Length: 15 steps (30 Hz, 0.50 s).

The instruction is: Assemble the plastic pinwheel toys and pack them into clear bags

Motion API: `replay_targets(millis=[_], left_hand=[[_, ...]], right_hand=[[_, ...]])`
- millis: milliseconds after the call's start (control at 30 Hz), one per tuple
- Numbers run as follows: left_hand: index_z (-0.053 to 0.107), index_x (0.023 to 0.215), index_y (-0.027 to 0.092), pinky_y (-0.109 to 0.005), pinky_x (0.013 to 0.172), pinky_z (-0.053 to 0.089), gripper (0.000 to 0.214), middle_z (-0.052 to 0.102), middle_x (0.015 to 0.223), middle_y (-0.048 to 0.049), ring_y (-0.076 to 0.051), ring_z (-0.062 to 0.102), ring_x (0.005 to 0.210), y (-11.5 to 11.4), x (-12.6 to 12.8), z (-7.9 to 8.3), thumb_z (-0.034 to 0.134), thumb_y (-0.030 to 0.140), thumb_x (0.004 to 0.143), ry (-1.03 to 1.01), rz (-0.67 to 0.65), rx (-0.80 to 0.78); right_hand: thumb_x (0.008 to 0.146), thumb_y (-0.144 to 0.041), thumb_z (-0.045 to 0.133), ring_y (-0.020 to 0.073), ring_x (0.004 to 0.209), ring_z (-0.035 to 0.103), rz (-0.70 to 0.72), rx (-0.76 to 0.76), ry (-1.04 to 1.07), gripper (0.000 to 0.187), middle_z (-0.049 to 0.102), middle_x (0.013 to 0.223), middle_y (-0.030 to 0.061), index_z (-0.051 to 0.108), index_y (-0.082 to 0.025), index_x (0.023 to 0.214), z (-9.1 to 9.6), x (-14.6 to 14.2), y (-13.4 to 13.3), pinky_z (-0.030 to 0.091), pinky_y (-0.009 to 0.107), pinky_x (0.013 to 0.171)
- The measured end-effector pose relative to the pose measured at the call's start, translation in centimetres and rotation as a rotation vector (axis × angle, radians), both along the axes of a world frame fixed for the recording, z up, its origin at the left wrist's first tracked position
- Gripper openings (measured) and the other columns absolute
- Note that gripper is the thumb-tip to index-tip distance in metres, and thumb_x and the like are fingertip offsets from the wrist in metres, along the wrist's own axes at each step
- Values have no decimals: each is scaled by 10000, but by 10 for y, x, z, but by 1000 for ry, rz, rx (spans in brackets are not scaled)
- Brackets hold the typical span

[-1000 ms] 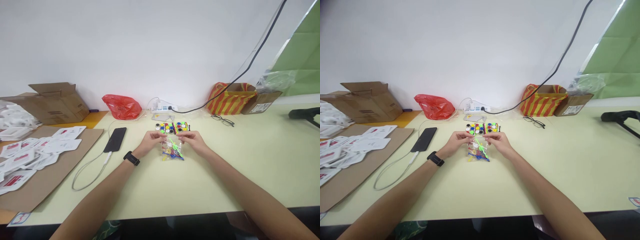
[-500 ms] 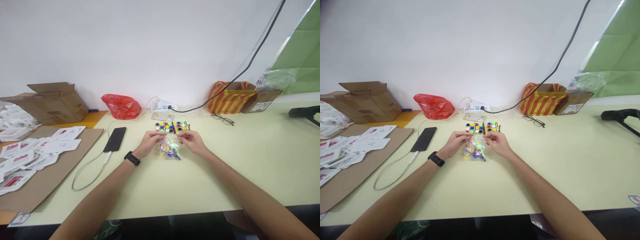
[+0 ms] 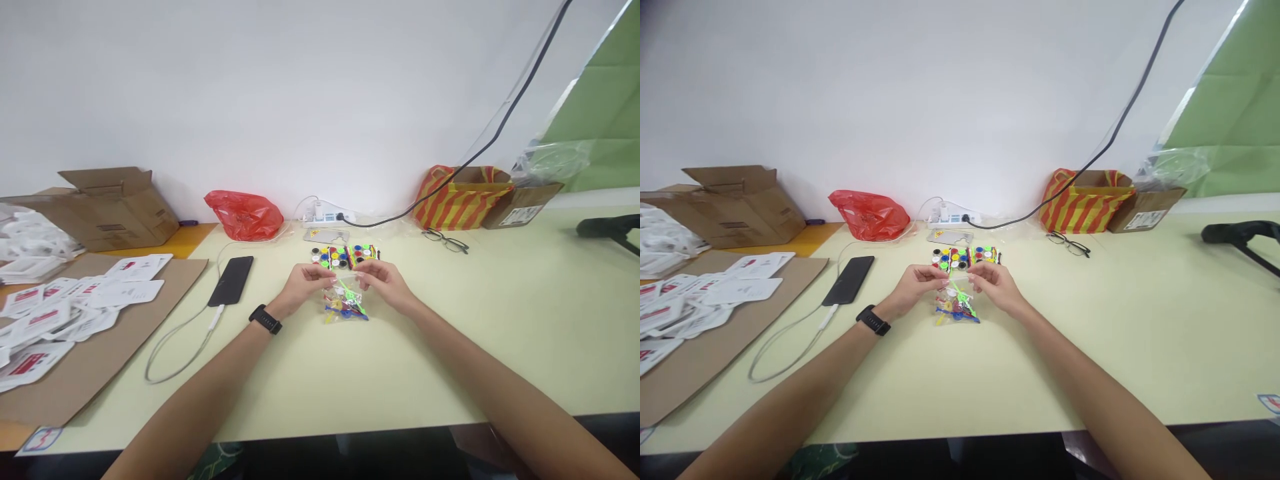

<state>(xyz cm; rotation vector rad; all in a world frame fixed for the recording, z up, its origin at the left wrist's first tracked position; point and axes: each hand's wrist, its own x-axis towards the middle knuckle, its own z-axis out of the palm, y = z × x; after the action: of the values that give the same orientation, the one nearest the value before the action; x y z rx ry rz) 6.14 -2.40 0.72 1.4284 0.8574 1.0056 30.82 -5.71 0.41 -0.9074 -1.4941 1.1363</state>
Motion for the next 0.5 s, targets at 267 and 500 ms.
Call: replay_targets(millis=[267,500], left_hand=[[801,1171,149,-276,727,560,470,773,849,-56,-156,693,742,-6,1,9,890,380,771,91,-104,33],[828,958,134,-268,696,533,344,776,861,-88,-173,684,751,-7,2,13,846,440,802,178,-127,87]], right_hand=[[855,-554,782,161,686,581,94,-28,-133,387,692,799,41,760,-167,855,4,-3,-3,461,288,633],[848,-581,775,176,666,591,78,-5,-166,404,704,761,50,790,-177,843,4,0,-3,474,301,621]])
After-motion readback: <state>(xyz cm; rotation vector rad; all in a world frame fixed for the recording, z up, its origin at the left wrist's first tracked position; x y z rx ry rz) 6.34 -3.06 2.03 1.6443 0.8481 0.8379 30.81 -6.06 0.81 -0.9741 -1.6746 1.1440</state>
